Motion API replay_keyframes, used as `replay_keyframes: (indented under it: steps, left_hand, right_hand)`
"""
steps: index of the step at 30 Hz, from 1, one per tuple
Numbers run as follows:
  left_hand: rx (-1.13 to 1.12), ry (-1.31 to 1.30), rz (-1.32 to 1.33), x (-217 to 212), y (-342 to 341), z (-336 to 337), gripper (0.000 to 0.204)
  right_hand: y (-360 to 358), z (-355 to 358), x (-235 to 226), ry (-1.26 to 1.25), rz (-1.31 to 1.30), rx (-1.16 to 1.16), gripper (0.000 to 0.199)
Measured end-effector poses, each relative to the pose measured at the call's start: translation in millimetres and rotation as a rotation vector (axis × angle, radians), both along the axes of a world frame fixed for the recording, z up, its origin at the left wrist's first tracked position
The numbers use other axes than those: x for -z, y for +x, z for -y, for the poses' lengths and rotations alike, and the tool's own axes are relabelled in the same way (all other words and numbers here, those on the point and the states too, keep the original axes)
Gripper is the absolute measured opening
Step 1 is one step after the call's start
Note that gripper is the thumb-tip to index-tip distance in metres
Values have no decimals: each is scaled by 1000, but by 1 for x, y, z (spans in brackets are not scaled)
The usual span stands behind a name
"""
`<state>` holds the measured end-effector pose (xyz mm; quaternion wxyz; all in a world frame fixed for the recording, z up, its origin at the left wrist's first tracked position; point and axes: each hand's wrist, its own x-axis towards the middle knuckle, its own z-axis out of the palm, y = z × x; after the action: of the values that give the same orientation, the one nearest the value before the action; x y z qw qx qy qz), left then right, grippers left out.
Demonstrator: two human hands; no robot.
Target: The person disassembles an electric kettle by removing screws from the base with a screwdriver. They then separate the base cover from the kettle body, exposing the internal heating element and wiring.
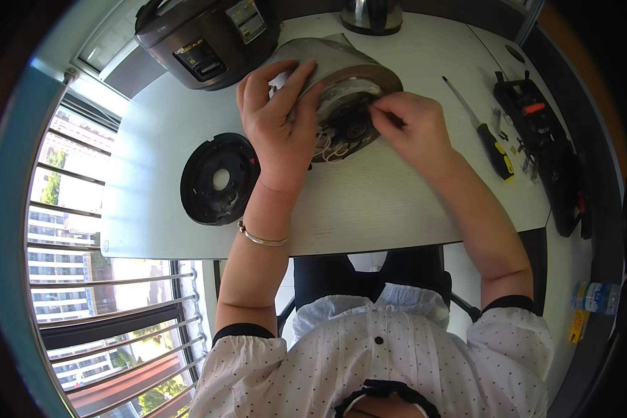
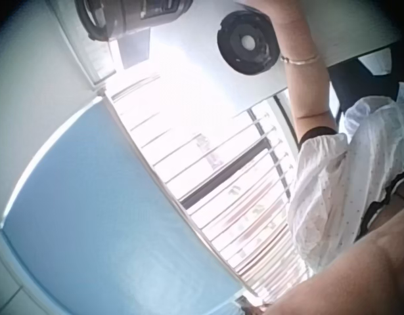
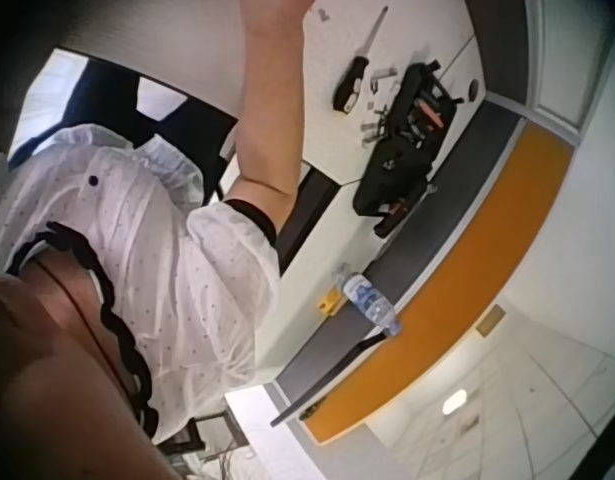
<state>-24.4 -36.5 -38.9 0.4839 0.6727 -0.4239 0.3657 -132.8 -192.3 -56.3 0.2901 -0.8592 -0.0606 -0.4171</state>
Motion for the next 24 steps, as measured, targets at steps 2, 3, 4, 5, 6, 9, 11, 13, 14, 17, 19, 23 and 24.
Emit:
replay_keyframes:
  steps: [2,3,4,5,6,9,11,13,14,17,19,23,24]
  left_hand:
    - [-2,5,5,-1,0,1,25]
    - [-3,7,8,-1,0,1,24]
    - [-3,6,1,-1,0,1,24]
    - [-3,5,-6,-1,0,1,24]
    - [-2,3,-13,-1,-1,2,24]
    - [-7,5,-3,-1,-1,1,25]
    - [-3,5,2,-1,0,1,25]
    - [-3,7,2,0,0,1,25]
    - [-6,10,-1,0,-1,0,25]
    - [-2,7,-2,0,-1,0,24]
    - [1,6,-3,0,-2,1,24]
    - [4,5,6,0,-1,1,24]
    - [6,3,13,0,-1,1,24]
  right_hand:
    - [-1,3,-1,-60,-12,-16,5]
    - [-2,4,-1,-89,-19,-24,5]
    - [-2,5,0,-67,11,-22,5]
    - [-2,5,3,-46,42,-20,5]
    - [-1,5,6,-24,72,-17,5]
    - [0,0,9,160,48,-2,6]
    - [-2,-6,7,331,-60,46,7]
    - [-3,-15,4,531,-170,70,9]
    - [-5,-20,-2,645,-225,70,10]
    - [-2,-27,-2,745,-208,94,12]
    - [-1,-29,2,702,-148,123,12]
    - [0,-29,5,485,-44,178,10]
    - [0,-28,5,412,-16,188,9]
